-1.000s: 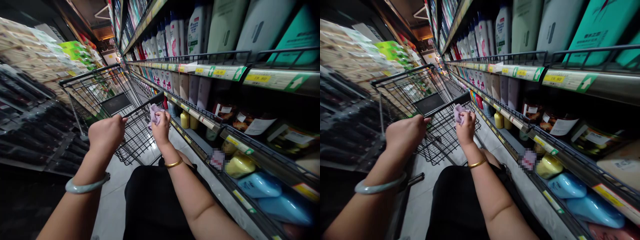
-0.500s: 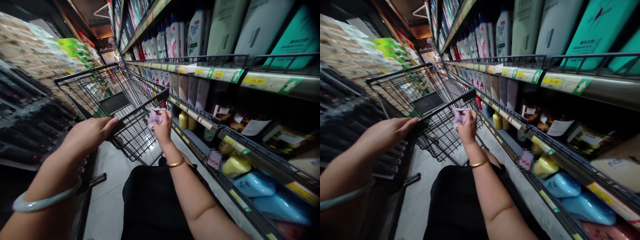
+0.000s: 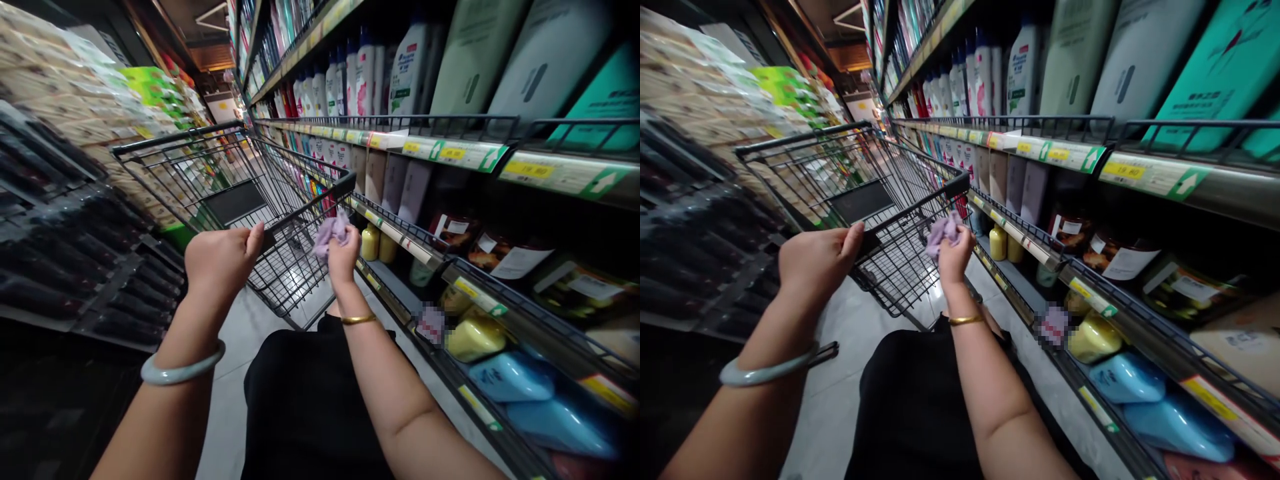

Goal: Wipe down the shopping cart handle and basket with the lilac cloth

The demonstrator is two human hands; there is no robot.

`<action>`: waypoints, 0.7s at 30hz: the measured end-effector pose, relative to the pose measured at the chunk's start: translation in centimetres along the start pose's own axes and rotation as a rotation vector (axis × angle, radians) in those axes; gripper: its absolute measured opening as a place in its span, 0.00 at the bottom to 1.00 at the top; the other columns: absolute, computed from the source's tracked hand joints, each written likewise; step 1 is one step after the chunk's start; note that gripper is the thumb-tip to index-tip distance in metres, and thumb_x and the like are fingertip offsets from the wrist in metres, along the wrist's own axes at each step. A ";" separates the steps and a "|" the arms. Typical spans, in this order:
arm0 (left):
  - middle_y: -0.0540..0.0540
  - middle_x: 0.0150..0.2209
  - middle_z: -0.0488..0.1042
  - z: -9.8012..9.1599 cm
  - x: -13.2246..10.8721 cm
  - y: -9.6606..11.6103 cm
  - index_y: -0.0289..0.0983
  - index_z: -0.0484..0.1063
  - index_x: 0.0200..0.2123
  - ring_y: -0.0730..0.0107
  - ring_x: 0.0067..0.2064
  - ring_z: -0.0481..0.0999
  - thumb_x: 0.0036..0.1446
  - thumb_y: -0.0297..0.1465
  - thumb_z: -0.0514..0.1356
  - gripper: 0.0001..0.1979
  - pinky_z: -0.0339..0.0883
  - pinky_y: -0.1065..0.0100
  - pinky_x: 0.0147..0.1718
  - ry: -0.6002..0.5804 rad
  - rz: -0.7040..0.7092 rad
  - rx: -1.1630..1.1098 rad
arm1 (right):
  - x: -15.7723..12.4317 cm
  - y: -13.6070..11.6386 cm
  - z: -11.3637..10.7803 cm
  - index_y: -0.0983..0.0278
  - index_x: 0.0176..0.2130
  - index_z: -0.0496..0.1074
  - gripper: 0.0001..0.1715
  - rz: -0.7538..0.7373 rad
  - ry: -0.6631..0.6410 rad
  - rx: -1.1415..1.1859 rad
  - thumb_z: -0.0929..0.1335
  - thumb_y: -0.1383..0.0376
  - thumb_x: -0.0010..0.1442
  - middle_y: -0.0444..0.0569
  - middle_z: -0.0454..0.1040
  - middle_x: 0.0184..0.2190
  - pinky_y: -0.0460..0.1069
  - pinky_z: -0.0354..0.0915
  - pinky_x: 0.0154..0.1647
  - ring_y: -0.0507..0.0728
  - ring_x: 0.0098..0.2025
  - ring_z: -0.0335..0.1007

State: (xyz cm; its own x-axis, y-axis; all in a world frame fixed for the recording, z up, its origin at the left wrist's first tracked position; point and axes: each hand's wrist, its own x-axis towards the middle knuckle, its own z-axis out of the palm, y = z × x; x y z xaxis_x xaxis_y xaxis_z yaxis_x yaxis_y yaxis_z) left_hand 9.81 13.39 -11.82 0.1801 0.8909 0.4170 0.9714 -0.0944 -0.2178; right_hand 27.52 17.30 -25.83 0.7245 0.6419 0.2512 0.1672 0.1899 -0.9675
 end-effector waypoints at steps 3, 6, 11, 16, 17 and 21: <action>0.34 0.33 0.81 0.1 0.0 1.0 0.36 0.81 0.32 0.50 0.38 0.80 0.74 0.47 0.35 0.39 0.47 0.60 0.30 0.024 -0.024 -0.023 | -0.6 -1.3 -0.3 0.65 0.51 0.69 0.21 -0.025 0.010 0.009 0.65 0.74 0.58 0.60 0.71 0.57 0.55 0.67 0.68 0.60 0.60 0.72; 0.32 0.34 0.82 0.2 0.0 1.6 0.35 0.83 0.33 0.50 0.38 0.80 0.73 0.42 0.35 0.38 0.47 0.59 0.30 0.055 -0.071 -0.025 | -3.6 -3.9 -0.2 0.61 0.48 0.71 0.16 -0.391 -0.133 0.079 0.68 0.72 0.60 0.58 0.71 0.58 0.53 0.68 0.69 0.59 0.62 0.71; 0.33 0.35 0.82 0.5 -0.2 1.6 0.34 0.84 0.35 0.52 0.37 0.79 0.72 0.41 0.36 0.37 0.47 0.59 0.30 0.081 -0.082 -0.037 | -2.7 -3.5 -0.7 0.58 0.46 0.74 0.15 -0.530 -0.235 -0.007 0.71 0.72 0.60 0.54 0.72 0.59 0.52 0.70 0.67 0.58 0.62 0.72; 0.32 0.32 0.81 0.6 -0.4 1.2 0.34 0.83 0.32 0.51 0.36 0.78 0.72 0.42 0.37 0.37 0.48 0.58 0.30 0.100 -0.119 -0.048 | 1.3 -2.2 -1.7 0.62 0.46 0.75 0.20 -0.283 0.077 -0.103 0.65 0.77 0.57 0.58 0.73 0.57 0.58 0.69 0.69 0.61 0.62 0.71; 0.32 0.32 0.81 0.6 -0.4 1.2 0.33 0.83 0.32 0.51 0.36 0.78 0.71 0.42 0.37 0.37 0.48 0.58 0.30 0.102 -0.123 -0.049 | 0.9 -2.9 -1.7 0.62 0.47 0.75 0.20 -0.335 0.081 -0.095 0.65 0.76 0.58 0.58 0.73 0.58 0.58 0.69 0.69 0.61 0.63 0.71; 0.32 0.34 0.82 0.4 -0.5 1.2 0.34 0.84 0.32 0.51 0.37 0.79 0.70 0.42 0.41 0.34 0.48 0.59 0.31 0.076 -0.090 -0.051 | -2.7 -6.1 -1.3 0.54 0.48 0.80 0.20 -0.735 -0.198 -0.110 0.67 0.74 0.63 0.49 0.74 0.62 0.59 0.67 0.69 0.60 0.65 0.68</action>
State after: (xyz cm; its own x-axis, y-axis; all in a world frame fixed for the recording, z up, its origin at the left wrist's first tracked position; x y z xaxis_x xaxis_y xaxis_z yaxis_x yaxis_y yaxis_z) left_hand 10.87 13.02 -12.68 0.1007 0.8608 0.4989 0.9905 -0.0393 -0.1321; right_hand 25.46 13.44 -20.61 0.2698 0.5022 0.8216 0.6328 0.5507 -0.5444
